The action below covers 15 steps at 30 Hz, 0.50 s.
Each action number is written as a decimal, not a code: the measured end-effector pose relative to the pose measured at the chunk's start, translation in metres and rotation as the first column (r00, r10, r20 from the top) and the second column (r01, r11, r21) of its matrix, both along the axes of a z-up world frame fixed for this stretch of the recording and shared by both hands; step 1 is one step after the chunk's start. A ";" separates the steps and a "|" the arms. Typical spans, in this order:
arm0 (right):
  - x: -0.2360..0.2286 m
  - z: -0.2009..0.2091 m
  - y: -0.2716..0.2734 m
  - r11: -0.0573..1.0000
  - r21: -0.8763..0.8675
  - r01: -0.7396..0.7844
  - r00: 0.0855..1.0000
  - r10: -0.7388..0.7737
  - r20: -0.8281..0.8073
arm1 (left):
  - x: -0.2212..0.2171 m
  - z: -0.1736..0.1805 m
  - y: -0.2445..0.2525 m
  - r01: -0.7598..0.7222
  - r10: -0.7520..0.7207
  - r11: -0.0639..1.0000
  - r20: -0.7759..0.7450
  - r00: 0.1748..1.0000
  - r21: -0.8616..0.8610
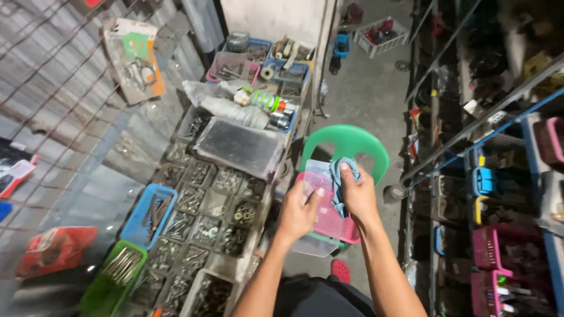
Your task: The person wipes a clear plastic rectangular object with a blue cloth. They repeatedly rub the surface and edges of the plastic item while holding it over a pink basket placed on a green stool.
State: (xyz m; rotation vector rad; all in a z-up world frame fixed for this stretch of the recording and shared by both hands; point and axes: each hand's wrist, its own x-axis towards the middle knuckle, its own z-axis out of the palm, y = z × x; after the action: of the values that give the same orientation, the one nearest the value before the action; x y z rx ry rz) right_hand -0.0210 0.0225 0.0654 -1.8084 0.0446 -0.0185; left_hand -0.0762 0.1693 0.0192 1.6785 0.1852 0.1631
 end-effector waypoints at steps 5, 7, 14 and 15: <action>0.012 -0.006 -0.028 0.999 0.030 -0.042 0.999 0.042 0.020 | 0.011 0.029 -0.060 -0.318 0.320 0.935 0.011 0.947 0.157; 0.016 -0.014 -0.041 0.997 0.050 -0.057 0.998 0.057 -0.003 | 0.013 0.025 -0.071 -0.351 0.358 0.915 0.002 0.934 0.198; 0.039 0.001 -0.048 0.991 0.085 -0.105 0.992 0.111 -0.066 | 0.003 0.029 -0.064 -0.085 0.091 0.994 -0.097 0.991 0.066; 0.035 0.012 -0.044 0.988 0.084 -0.132 0.988 0.138 -0.068 | 0.001 0.032 -0.056 -0.030 0.032 0.999 -0.107 0.994 0.019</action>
State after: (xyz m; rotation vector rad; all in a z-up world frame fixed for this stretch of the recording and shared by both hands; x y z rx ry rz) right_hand 0.0135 -0.0213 0.0776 -1.7288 -0.0246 0.1439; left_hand -0.0748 0.1128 0.0514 1.7034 0.2912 0.0984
